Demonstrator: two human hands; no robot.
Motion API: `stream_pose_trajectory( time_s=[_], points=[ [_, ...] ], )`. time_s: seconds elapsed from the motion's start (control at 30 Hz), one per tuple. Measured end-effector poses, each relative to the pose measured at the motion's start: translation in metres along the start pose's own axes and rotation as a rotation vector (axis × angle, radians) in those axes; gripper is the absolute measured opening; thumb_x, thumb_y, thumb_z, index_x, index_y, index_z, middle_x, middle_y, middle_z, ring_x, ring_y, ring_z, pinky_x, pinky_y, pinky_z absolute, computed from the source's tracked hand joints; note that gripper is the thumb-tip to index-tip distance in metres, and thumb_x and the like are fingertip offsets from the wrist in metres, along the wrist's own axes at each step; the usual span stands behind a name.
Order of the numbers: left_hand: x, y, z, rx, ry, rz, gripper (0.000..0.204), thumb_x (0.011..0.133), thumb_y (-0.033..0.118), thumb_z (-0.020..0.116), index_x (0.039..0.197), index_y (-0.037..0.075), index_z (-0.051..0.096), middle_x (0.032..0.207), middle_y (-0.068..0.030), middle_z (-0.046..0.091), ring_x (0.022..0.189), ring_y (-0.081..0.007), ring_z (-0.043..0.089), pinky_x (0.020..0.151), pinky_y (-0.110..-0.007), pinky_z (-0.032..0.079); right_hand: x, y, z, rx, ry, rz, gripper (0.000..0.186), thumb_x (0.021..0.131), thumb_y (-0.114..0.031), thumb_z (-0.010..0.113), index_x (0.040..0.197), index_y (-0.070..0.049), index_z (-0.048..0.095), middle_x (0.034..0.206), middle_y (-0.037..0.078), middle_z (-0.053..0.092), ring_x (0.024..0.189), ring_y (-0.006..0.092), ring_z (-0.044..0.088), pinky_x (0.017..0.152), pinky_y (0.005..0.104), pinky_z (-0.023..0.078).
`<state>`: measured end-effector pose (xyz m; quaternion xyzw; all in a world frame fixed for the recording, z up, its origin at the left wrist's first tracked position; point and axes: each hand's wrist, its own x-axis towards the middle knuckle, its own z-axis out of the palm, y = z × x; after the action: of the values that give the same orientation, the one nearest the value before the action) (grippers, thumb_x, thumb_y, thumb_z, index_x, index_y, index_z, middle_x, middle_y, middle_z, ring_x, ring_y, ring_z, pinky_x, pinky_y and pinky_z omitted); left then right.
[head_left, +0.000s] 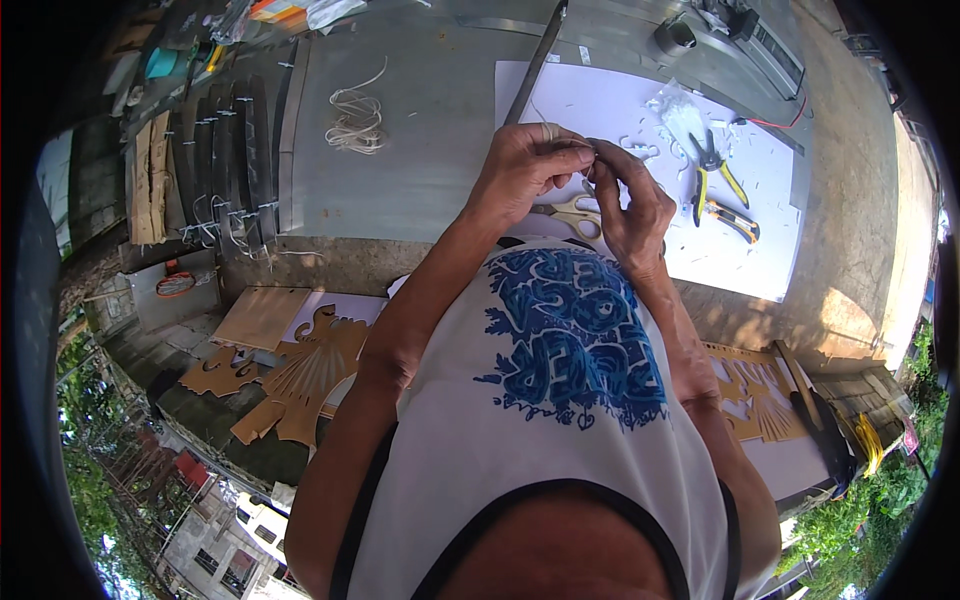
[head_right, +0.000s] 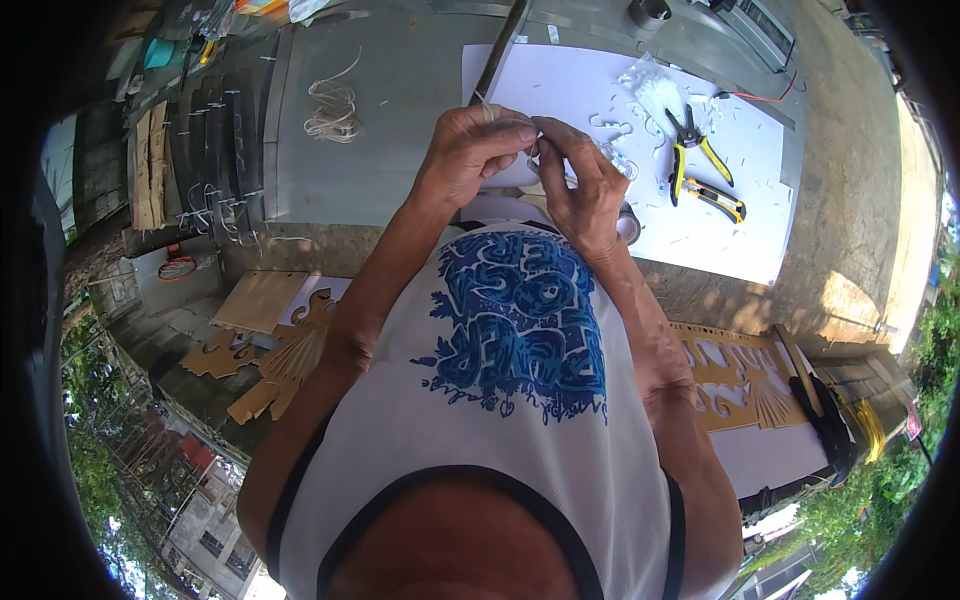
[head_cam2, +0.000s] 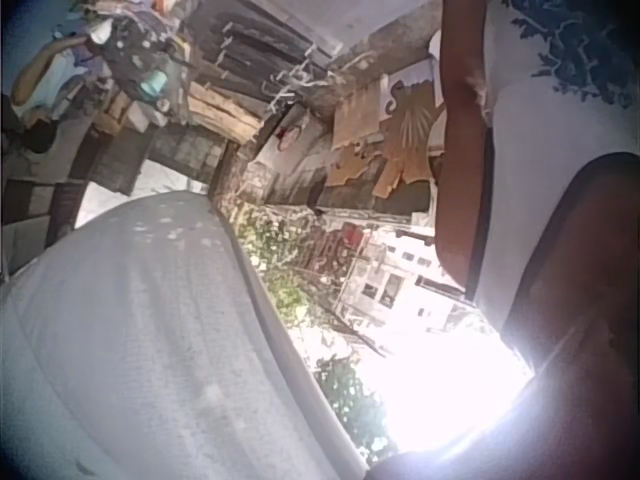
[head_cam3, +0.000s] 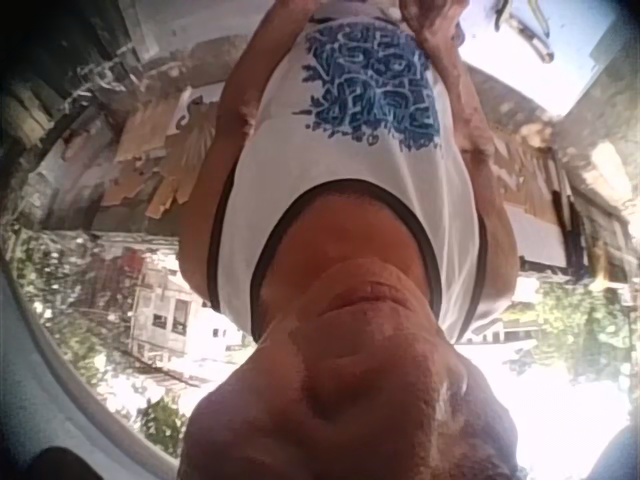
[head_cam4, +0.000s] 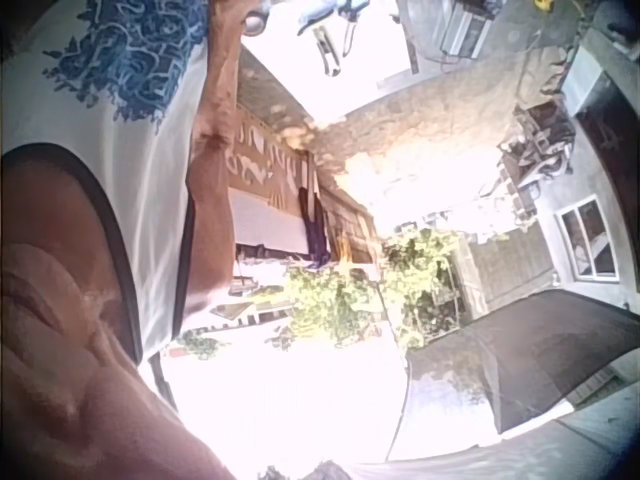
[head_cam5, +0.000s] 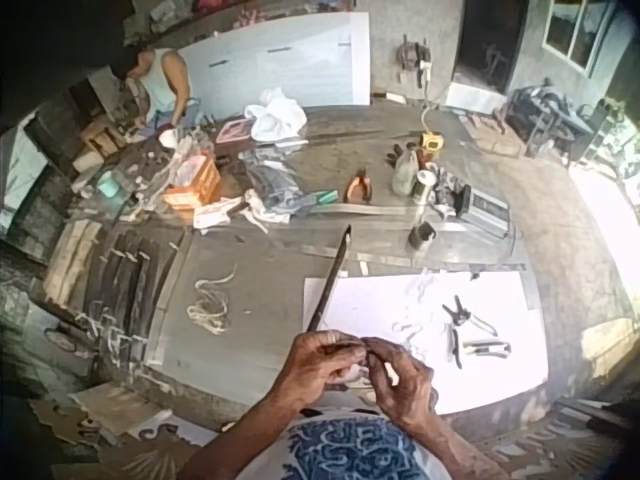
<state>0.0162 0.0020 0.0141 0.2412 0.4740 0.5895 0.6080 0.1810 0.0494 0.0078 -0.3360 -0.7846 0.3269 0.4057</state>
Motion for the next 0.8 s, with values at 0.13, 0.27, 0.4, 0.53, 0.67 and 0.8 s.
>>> stream_pose_trajectory(
  time_s=[0.13,0.27,0.4,0.53,0.67,0.8],
  points=[
    [0.002,-0.006,-0.002,-0.044,0.02,-0.012,0.017,0.088,0.007,0.076,0.099,-0.006,0.073,0.081,-0.0091,0.07,0.058,-0.0062,0.051,0.047,-0.021,0.034,-0.004,-0.004,0.0,0.021,-0.023,0.037,0.031,0.089,0.008,0.064,0.118,-0.001,0.068,0.106,0.017,0.074,0.087,0.0253,0.076,0.075,0.0324,0.06],
    [0.003,-0.01,-0.003,-0.064,0.032,0.002,0.016,0.088,0.007,0.076,0.098,-0.005,0.073,0.081,-0.0087,0.069,0.057,-0.0063,0.05,0.047,-0.021,0.034,-0.005,-0.003,0.003,0.061,-0.016,0.019,0.031,0.089,0.01,0.061,0.118,0.0,0.068,0.107,0.019,0.073,0.088,0.0265,0.075,0.076,0.0337,0.06],
    [0.004,-0.015,-0.005,-0.066,0.072,-0.001,0.016,0.088,0.007,0.076,0.098,-0.005,0.073,0.081,-0.0086,0.069,0.057,-0.0067,0.051,0.047,-0.021,0.034,0.0,-0.004,0.0,0.065,-0.089,0.042,0.028,0.091,0.007,0.059,0.117,0.001,0.068,0.107,0.018,0.073,0.088,0.0259,0.075,0.077,0.035,0.06],
    [0.002,-0.008,-0.006,-0.049,0.096,-0.058,0.018,0.09,0.011,0.074,0.097,-0.005,0.073,0.081,-0.0102,0.07,0.058,-0.0096,0.057,0.046,-0.021,0.037,0.008,-0.009,-0.002,0.097,-0.123,0.154,0.021,0.093,0.0,0.062,0.113,0.0,0.069,0.1,0.016,0.075,0.085,0.0238,0.074,0.075,0.0338,0.059],
    [0.001,-0.002,-0.007,-0.114,0.08,-0.123,0.02,0.092,0.016,0.074,0.095,-0.004,0.073,0.084,-0.0105,0.073,0.062,-0.0138,0.068,0.045,-0.02,0.037,0.009,-0.001,0.001,0.128,-0.069,0.211,0.016,0.091,-0.007,0.07,0.106,0.0,0.072,0.09,0.013,0.076,0.079,0.0208,0.075,0.072,0.0309,0.058],
    [0.0,-0.004,-0.002,-0.049,0.137,-0.115,0.021,0.092,0.017,0.074,0.095,-0.004,0.073,0.086,-0.0124,0.074,0.065,-0.0171,0.073,0.044,-0.02,0.037,0.011,-0.002,0.001,0.069,-0.086,0.236,0.015,0.09,-0.01,0.074,0.101,0.0,0.073,0.086,0.012,0.076,0.074,0.0195,0.075,0.068,0.0303,0.059]
  ],
)
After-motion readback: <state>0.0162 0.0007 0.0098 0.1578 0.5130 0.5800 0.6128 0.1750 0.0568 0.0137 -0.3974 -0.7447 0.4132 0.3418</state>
